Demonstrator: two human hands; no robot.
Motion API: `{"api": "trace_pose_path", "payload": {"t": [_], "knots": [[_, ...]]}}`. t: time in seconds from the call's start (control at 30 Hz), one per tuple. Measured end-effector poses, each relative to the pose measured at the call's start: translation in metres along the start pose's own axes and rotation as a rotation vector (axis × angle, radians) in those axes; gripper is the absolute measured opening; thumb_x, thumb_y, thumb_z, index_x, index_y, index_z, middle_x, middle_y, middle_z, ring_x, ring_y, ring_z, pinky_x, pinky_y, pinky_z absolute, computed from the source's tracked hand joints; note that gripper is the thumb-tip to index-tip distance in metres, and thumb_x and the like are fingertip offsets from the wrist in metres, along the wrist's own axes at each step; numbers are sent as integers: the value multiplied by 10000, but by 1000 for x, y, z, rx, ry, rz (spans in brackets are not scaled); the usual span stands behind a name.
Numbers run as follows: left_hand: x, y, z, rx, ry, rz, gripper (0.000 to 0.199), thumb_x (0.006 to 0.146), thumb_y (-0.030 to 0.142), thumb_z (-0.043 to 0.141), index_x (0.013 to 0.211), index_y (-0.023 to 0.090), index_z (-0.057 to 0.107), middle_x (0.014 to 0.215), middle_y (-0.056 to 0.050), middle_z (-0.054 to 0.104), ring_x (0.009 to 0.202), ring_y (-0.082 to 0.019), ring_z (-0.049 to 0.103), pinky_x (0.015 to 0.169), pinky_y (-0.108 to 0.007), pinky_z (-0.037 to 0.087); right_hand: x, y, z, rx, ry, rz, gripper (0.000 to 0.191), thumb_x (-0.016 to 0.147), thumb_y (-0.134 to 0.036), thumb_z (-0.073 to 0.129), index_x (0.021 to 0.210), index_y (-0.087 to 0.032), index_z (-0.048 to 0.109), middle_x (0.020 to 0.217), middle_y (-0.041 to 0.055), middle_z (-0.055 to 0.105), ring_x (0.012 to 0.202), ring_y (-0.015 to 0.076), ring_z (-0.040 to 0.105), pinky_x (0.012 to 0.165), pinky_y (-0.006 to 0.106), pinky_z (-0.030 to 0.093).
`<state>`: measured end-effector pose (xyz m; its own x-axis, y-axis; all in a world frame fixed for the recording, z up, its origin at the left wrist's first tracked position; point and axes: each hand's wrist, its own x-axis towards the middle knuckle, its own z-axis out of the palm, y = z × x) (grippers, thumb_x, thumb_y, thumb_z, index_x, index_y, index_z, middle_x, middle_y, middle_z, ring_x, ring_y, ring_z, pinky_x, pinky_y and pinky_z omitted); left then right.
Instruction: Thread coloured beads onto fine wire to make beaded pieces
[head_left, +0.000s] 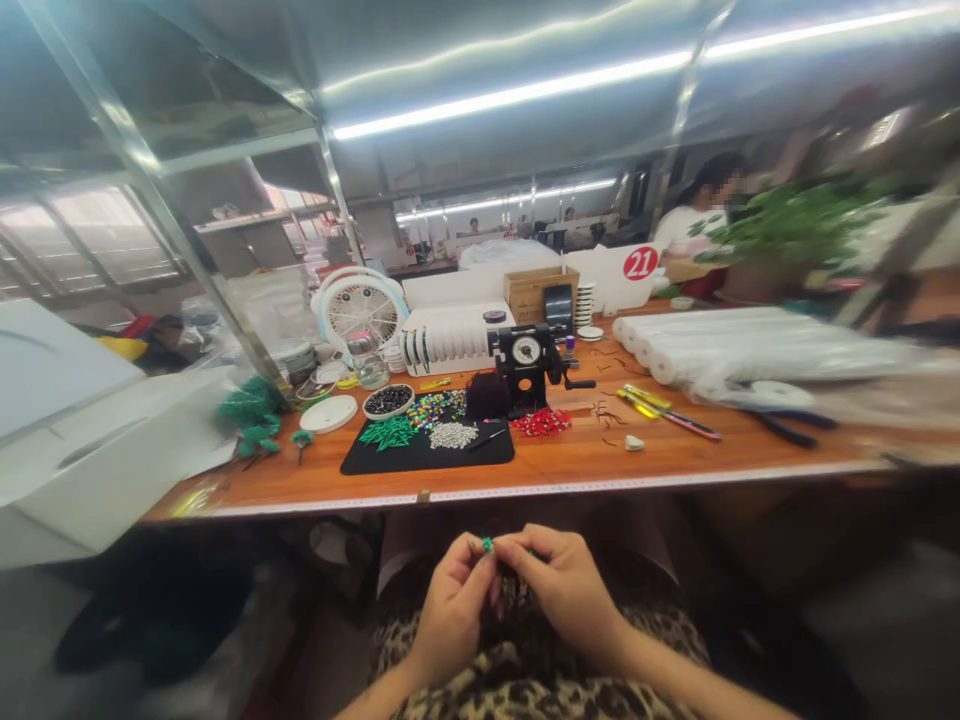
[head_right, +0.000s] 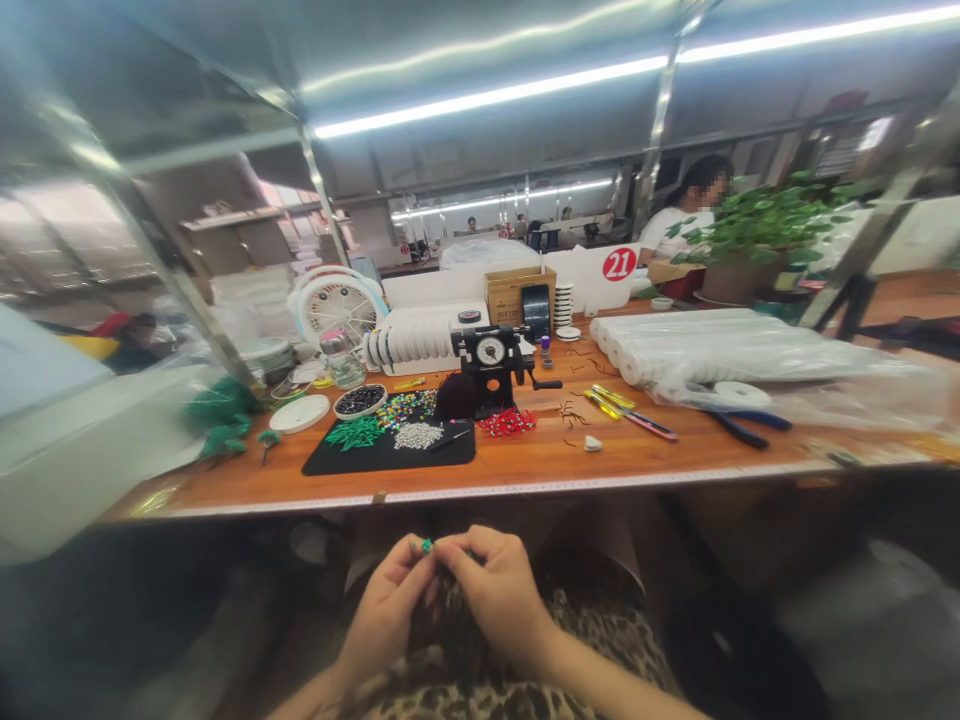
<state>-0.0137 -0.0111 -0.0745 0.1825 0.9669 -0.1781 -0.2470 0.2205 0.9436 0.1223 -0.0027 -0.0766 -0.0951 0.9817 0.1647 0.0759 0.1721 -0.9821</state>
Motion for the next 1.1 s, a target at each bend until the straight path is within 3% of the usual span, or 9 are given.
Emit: {"api": "trace_pose_path", "payload": {"t": [0.07,0.17,0.37,0.47,0.57,0.7,0.93,1.03,1.1], "knots": [[0,2,-1,65,21,23,328,694,440,708,696,158,539,514,55,486,468,-55,393,475,-173,324,2,-3,3,109,-53,90,230,785,-359,622,830,-175,752,736,50,697,723,196,615,684,288,468],[0,8,-1,133,61,43,286,699,417,703,706,143,621,630,-5,609,610,-113,526,596,-208,417,2,-3,6,203,-88,115,268,702,-324,699,918,-169,732,840,55,706,792,206,611,742,306,473],[1,15,-7,236,122,1,290,717,423,674,803,149,712,715,-47,697,719,-175,606,687,-242,458,-2,4,0,135,-50,158,366,654,-250,702,997,-132,645,664,-17,577,601,124,512,573,234,429],[2,18,-8,344,124,6,272,736,417,653,810,168,731,781,-53,722,755,-191,618,712,-253,463,-3,6,-6,24,-21,90,311,701,-254,665,992,-152,623,677,-24,547,609,123,510,580,232,425],[2,23,-8,542,82,88,248,752,398,635,805,185,752,791,-52,728,779,-211,620,723,-260,461,-3,6,-14,-113,-18,-92,115,798,-268,576,800,-170,637,689,-3,559,647,132,527,618,241,421],[3,30,-17,710,30,195,248,771,400,605,774,204,758,797,-48,734,778,-225,638,735,-269,473,-1,5,-28,-205,-32,-205,247,846,-279,518,633,-175,588,630,-2,535,602,127,503,581,241,395],[8,55,-56,691,349,310,295,647,463,693,744,192,758,812,-77,742,840,-294,653,855,-378,481,14,0,-91,-307,238,-229,278,850,-374,519,646,-190,564,626,-1,525,616,151,501,605,267,392],[13,63,-61,663,398,329,326,616,469,715,777,189,758,882,-81,739,913,-307,641,909,-394,451,32,5,-112,-391,348,-198,295,852,-408,503,663,-193,571,618,2,530,613,164,511,621,285,407],[17,64,-55,660,387,334,315,635,459,703,792,191,757,909,-77,736,940,-303,633,918,-384,440,43,8,-111,-482,381,-204,276,853,-394,488,718,-188,611,678,32,573,685,198,550,687,326,441]]}}
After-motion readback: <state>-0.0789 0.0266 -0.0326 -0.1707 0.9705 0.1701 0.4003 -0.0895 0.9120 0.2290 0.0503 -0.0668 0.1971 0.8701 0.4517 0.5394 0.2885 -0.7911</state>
